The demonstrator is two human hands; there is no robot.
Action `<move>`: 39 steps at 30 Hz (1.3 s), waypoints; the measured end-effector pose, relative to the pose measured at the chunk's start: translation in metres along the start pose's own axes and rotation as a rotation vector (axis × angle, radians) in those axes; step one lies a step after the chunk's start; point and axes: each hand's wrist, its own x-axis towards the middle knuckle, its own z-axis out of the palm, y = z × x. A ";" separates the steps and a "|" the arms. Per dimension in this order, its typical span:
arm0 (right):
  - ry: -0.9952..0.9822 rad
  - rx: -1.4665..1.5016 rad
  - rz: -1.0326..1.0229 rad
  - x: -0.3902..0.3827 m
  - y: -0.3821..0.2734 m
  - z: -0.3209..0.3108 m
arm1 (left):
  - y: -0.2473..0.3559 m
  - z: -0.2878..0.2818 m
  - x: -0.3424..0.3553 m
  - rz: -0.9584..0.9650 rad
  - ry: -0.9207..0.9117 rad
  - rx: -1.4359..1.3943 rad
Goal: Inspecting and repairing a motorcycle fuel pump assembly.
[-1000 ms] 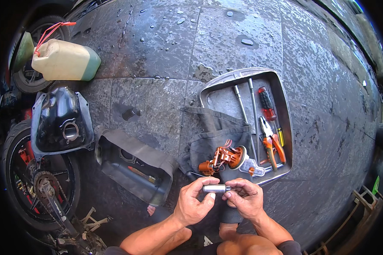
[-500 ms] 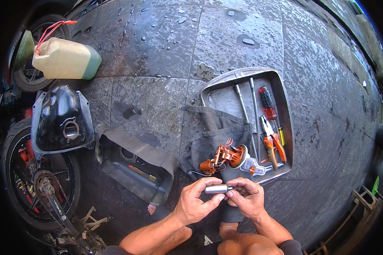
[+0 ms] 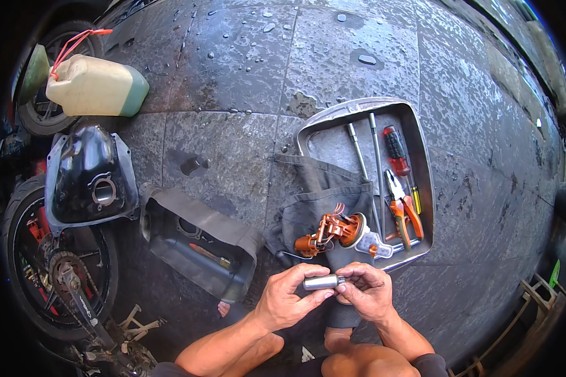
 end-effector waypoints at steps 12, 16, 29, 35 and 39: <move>-0.017 0.036 0.054 0.000 -0.003 -0.003 | 0.000 -0.001 0.002 -0.048 -0.021 0.000; -0.024 0.011 0.050 0.001 -0.003 -0.004 | -0.002 0.000 0.001 -0.053 -0.028 0.011; -0.050 -0.052 0.038 0.003 -0.004 -0.006 | -0.006 -0.002 0.001 -0.050 -0.057 0.001; -0.104 -0.243 -0.016 0.005 -0.006 -0.009 | -0.010 -0.003 0.001 0.006 -0.074 0.036; -0.090 -0.232 0.018 0.004 -0.005 -0.011 | -0.008 -0.004 0.002 0.002 -0.079 0.045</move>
